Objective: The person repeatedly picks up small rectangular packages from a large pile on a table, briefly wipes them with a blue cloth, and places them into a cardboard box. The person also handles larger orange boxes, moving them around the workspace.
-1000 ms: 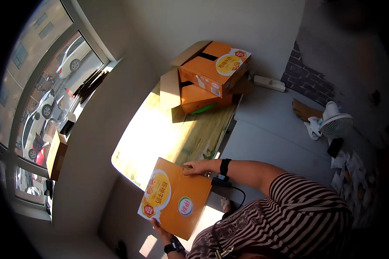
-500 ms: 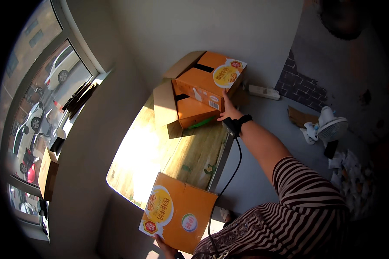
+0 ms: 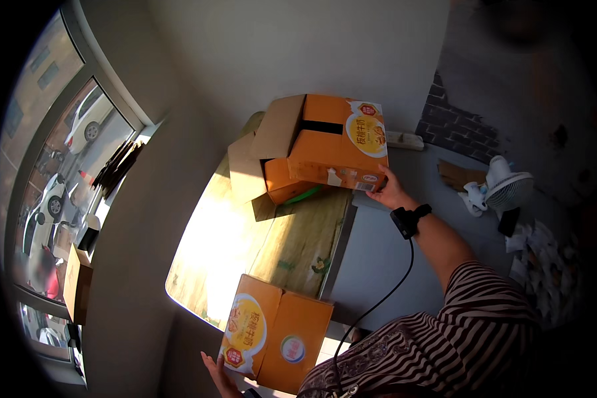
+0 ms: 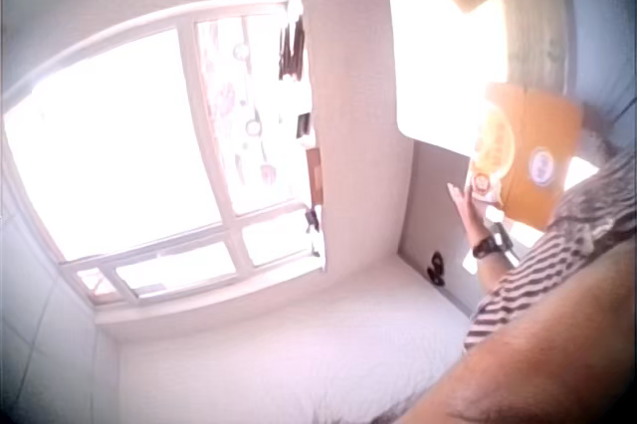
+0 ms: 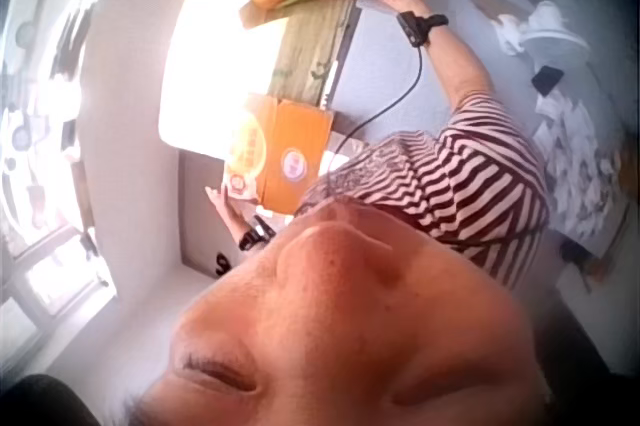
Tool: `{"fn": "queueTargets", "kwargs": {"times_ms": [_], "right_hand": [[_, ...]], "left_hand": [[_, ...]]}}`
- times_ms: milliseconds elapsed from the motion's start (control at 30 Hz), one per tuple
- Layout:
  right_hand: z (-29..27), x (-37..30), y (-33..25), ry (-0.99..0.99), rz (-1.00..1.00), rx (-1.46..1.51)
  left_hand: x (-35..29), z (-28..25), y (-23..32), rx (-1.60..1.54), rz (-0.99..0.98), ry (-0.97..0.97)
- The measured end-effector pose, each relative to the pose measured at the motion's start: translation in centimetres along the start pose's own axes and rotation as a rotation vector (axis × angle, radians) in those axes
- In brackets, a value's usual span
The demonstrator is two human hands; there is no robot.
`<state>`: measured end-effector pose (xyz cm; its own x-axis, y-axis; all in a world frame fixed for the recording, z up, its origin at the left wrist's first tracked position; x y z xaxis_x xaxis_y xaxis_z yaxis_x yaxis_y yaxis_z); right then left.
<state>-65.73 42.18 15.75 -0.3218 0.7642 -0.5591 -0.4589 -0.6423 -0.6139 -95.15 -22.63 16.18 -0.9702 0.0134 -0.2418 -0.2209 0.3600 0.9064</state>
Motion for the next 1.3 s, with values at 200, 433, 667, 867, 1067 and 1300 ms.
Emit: {"fn": "queueTargets", "kwargs": {"times_ms": [200, 433, 667, 867, 1067, 1300], "right_hand": [[-18.5, -15.7, -2.7, 0.023, 0.069, -0.091], [-31.6, -30.5, 1.6, 0.245, 0.122, 0.057], [-38.2, -35.8, 5.6, 0.433, 0.163, 0.205], [-37.2, -35.3, 6.4, 0.463, 0.142, 0.174], [-37.4, -35.4, 6.6, 0.482, 0.114, 0.200], [-37.2, -33.9, 5.4, 0.381, 0.119, 0.052]], "left_hand": [[4.7, 9.9, 12.6, -0.251, 0.307, -0.177], [9.4, 34.5, 15.7, -0.290, -0.158, -0.805], [11.6, 50.2, 14.2, -0.251, -0.409, -0.814], [17.6, 56.7, 13.0, -0.336, -0.206, -0.877], [13.2, 56.2, 14.1, -0.222, 0.186, -0.639], [11.6, 51.4, 17.0, -0.536, -0.364, -0.666]]}}
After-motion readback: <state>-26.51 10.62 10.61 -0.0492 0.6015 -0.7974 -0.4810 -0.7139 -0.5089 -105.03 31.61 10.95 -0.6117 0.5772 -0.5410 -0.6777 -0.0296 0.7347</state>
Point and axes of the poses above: each hand's wrist, its own x-axis towards the middle knuckle, its own z-axis out of the palm, y = z × x, the point moved 1 cm from there along x, towards the middle knuckle, and after that the axes turned 9 degrees about y, right-handed, at the moved point
